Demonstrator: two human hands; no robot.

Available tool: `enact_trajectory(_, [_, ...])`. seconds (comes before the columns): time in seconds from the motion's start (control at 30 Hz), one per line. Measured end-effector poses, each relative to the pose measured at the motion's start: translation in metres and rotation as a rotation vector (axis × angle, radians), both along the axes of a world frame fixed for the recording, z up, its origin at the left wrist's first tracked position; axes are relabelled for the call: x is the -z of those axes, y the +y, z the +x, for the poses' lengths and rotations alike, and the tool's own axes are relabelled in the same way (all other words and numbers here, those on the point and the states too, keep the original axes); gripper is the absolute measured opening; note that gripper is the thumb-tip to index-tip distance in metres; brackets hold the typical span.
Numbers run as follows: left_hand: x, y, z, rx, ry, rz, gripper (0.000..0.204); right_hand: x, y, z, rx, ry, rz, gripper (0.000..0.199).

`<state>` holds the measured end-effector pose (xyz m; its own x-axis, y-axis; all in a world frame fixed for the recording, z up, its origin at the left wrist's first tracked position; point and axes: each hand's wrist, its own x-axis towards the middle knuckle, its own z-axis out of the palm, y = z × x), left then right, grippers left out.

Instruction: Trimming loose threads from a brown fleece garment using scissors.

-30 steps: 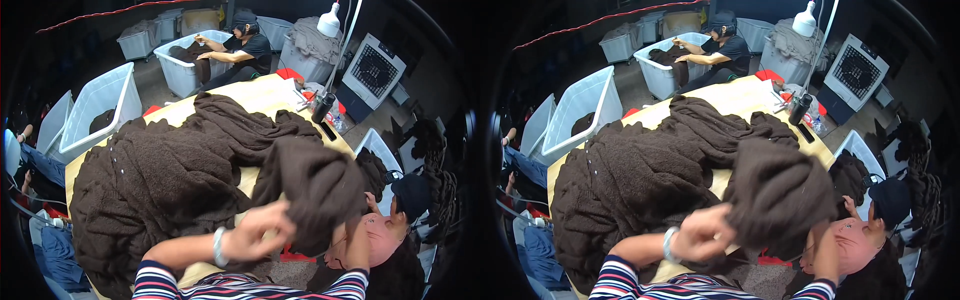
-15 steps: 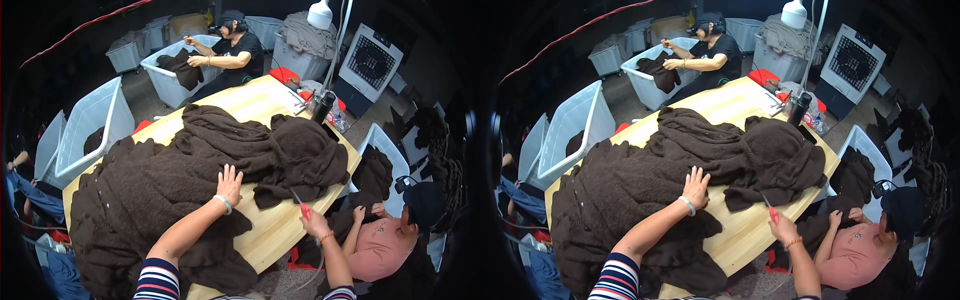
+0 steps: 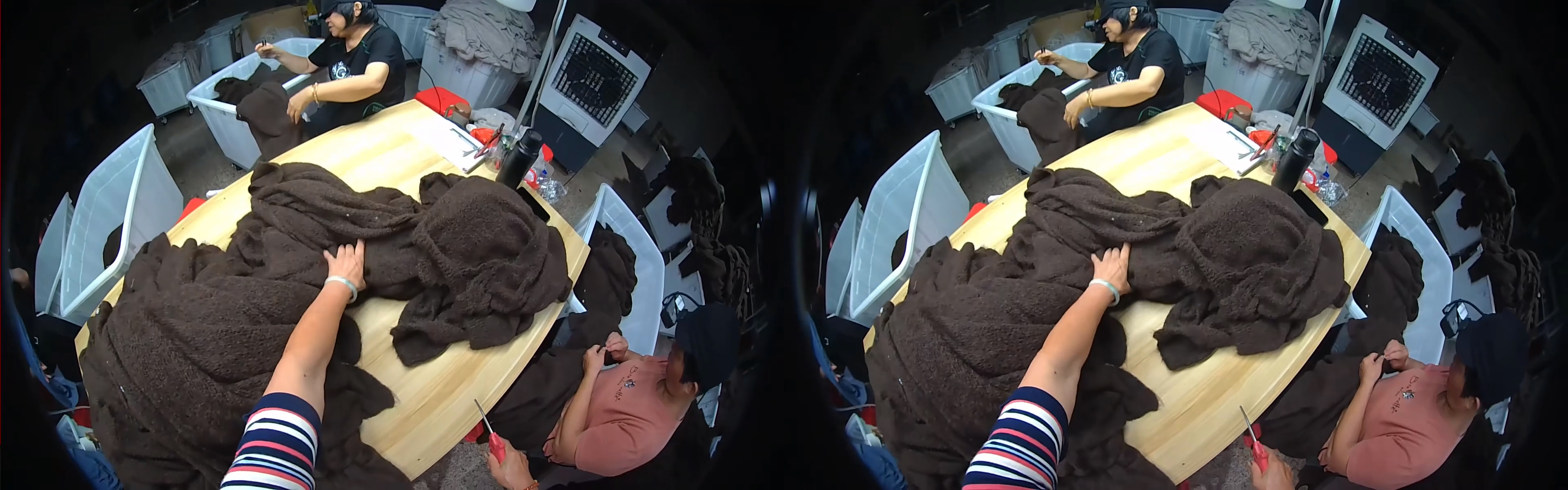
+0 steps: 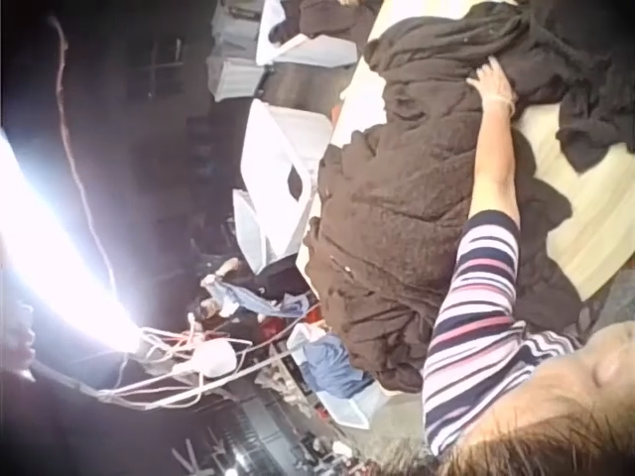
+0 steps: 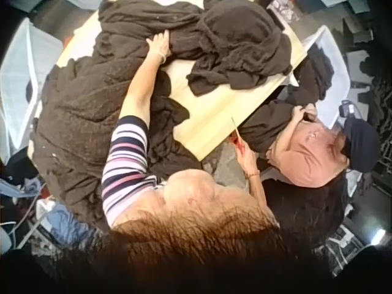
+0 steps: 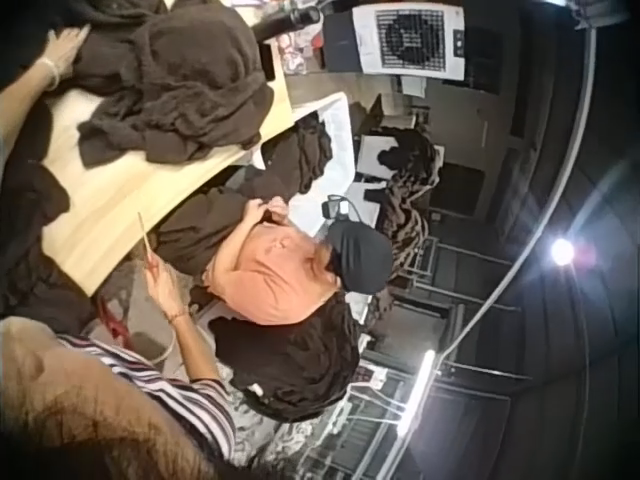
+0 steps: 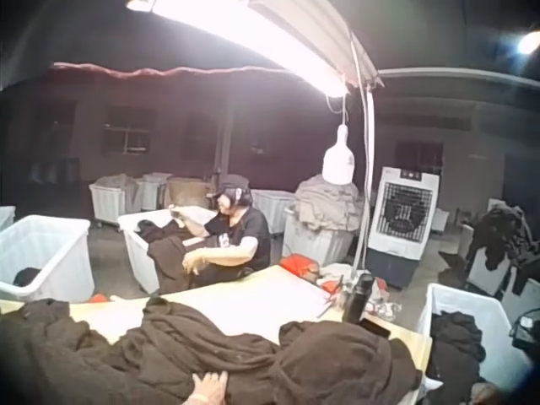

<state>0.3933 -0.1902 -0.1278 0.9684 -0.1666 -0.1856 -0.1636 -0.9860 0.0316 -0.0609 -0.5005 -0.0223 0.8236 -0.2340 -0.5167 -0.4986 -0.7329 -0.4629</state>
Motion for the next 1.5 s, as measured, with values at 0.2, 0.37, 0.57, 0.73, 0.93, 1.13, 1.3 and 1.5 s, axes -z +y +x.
enact_trajectory(0.2, [0.01, -0.015, 0.008, 0.03, -0.228, 0.077, 0.026, 0.006, -0.002, -0.014, -0.031, -0.059, 0.01, 0.041])
enact_trajectory(0.37, [-0.022, 0.006, 0.022, -0.01, -0.406, -0.051, 0.021, -0.003, -0.01, -0.019, -0.005, -0.036, 0.047, 0.04])
enact_trajectory(0.57, [-0.161, 0.074, 0.035, 0.109, -0.714, -0.225, 0.03, -0.014, -0.01, -0.004, 0.037, -0.168, 0.099, 0.044])
enact_trajectory(0.73, [-0.307, 0.138, -0.045, 0.203, -0.899, -0.626, 0.032, -0.002, -0.014, 0.009, -0.042, -0.225, 0.043, 0.046])
enact_trajectory(0.93, [-0.435, 0.274, -0.209, 0.164, -1.098, -0.475, 0.037, -0.014, 0.01, 0.056, -0.195, -0.273, 0.085, 0.047])
enact_trajectory(1.13, [-0.382, 0.427, -0.41, -0.066, -1.043, -0.541, 0.041, -0.033, 0.066, 0.085, -0.353, -0.391, 0.146, 0.038])
enact_trajectory(1.3, [-0.248, 0.564, -0.562, -0.59, -0.507, -0.103, 0.051, -0.044, 0.125, 0.091, -0.493, -0.384, 0.14, 0.036])
enact_trajectory(1.5, [-0.312, 0.378, -0.533, -0.662, -0.484, 0.395, 0.08, -0.062, 0.167, 0.08, -0.496, -0.331, 0.163, 0.046])
